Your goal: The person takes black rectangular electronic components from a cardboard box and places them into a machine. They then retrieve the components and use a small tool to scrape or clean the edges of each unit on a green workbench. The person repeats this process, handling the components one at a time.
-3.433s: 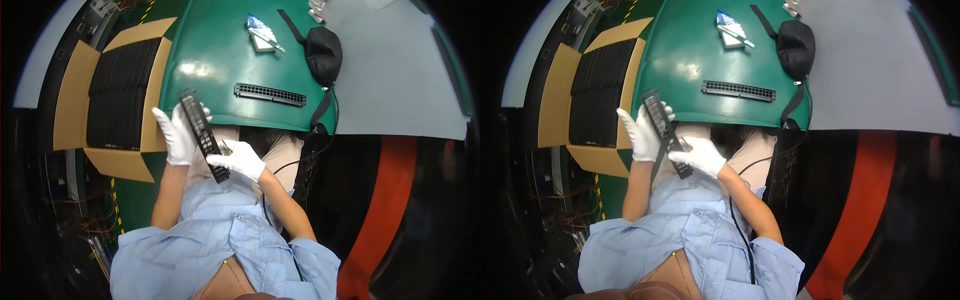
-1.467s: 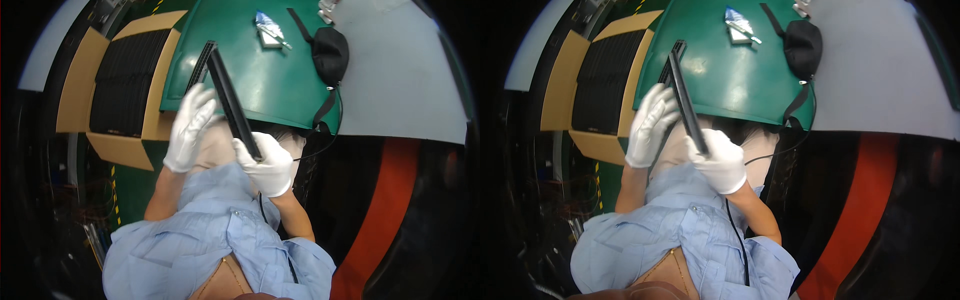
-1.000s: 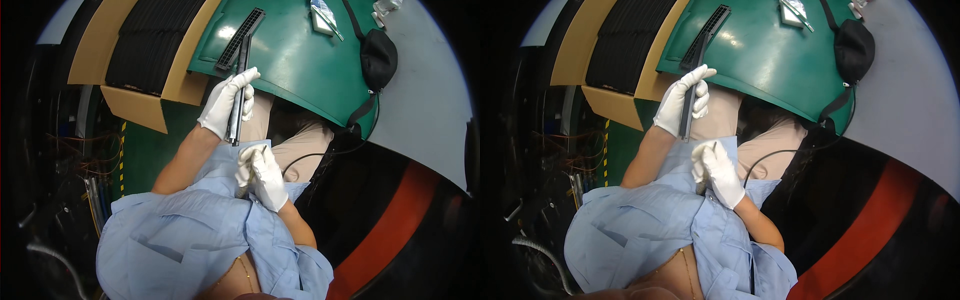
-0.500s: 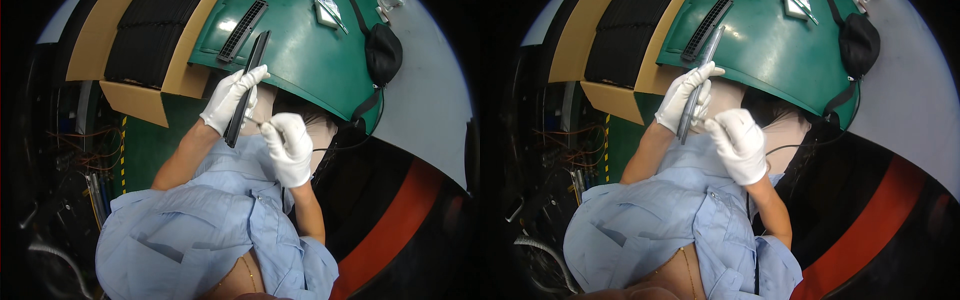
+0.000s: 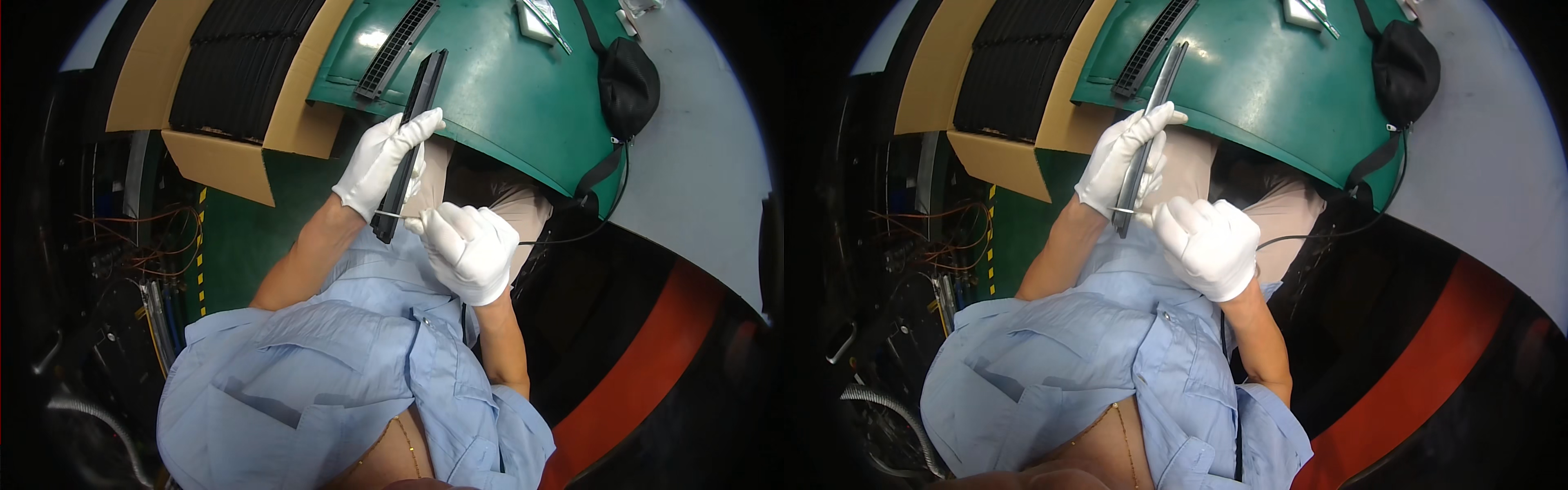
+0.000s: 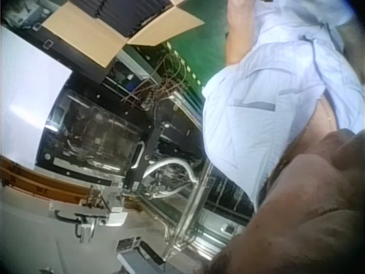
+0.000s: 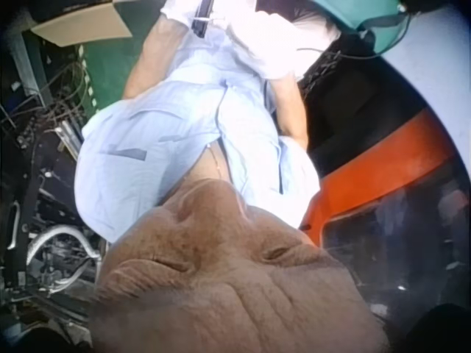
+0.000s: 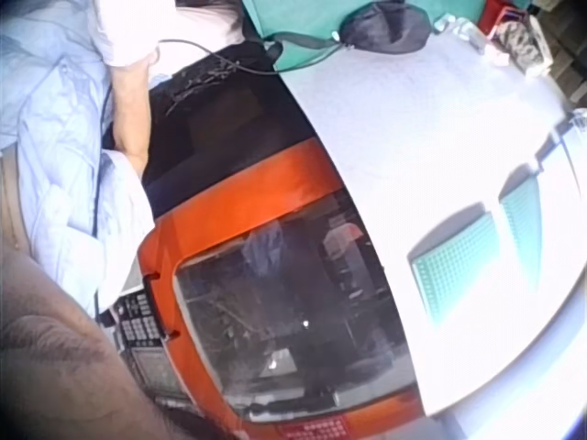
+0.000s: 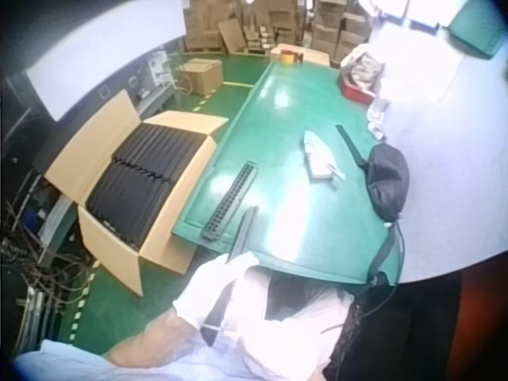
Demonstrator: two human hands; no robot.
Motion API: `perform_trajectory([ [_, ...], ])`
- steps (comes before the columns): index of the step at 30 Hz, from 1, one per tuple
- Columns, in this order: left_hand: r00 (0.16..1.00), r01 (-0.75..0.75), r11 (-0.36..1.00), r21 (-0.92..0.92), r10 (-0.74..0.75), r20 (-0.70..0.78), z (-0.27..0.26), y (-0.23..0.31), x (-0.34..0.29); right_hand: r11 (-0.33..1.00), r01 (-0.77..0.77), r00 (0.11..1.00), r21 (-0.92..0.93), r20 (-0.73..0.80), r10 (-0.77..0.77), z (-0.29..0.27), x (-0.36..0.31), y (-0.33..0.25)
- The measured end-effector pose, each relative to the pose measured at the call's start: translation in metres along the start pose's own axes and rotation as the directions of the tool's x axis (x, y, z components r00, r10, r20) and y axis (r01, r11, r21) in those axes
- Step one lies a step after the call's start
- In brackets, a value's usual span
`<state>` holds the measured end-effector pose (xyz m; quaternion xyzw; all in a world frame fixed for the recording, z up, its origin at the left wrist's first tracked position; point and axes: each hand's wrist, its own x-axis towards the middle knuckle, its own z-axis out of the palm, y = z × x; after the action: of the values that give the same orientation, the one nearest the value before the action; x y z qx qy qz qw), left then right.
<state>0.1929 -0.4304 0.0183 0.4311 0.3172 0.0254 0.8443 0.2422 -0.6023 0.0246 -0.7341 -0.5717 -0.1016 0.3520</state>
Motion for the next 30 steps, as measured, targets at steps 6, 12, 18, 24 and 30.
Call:
perform_trajectory([
  [6,1.000,-0.007,1.000,0.008,0.007,-0.029,0.001,0.001,0.001,0.995,-0.016,0.999,0.095,0.033,0.013,-0.005,-0.004,-0.009],
  [12,0.999,-0.034,0.999,0.041,0.035,-0.018,0.000,0.003,0.001,0.972,-0.147,0.989,0.181,0.003,0.149,-0.011,-0.009,-0.021],
  [18,0.999,0.035,0.996,-0.085,-0.034,0.011,0.002,-0.009,-0.014,0.975,-0.160,0.987,0.152,0.026,0.158,-0.005,-0.009,-0.018],
  [24,0.999,-0.001,0.991,-0.135,0.008,0.048,-0.001,-0.031,-0.035,0.986,-0.162,0.983,0.048,-0.074,0.165,-0.003,-0.007,-0.006],
  [30,0.988,0.119,0.993,0.002,-0.119,0.097,0.003,-0.029,-0.067,0.973,-0.230,0.971,0.022,-0.061,0.231,-0.020,-0.002,-0.002],
])
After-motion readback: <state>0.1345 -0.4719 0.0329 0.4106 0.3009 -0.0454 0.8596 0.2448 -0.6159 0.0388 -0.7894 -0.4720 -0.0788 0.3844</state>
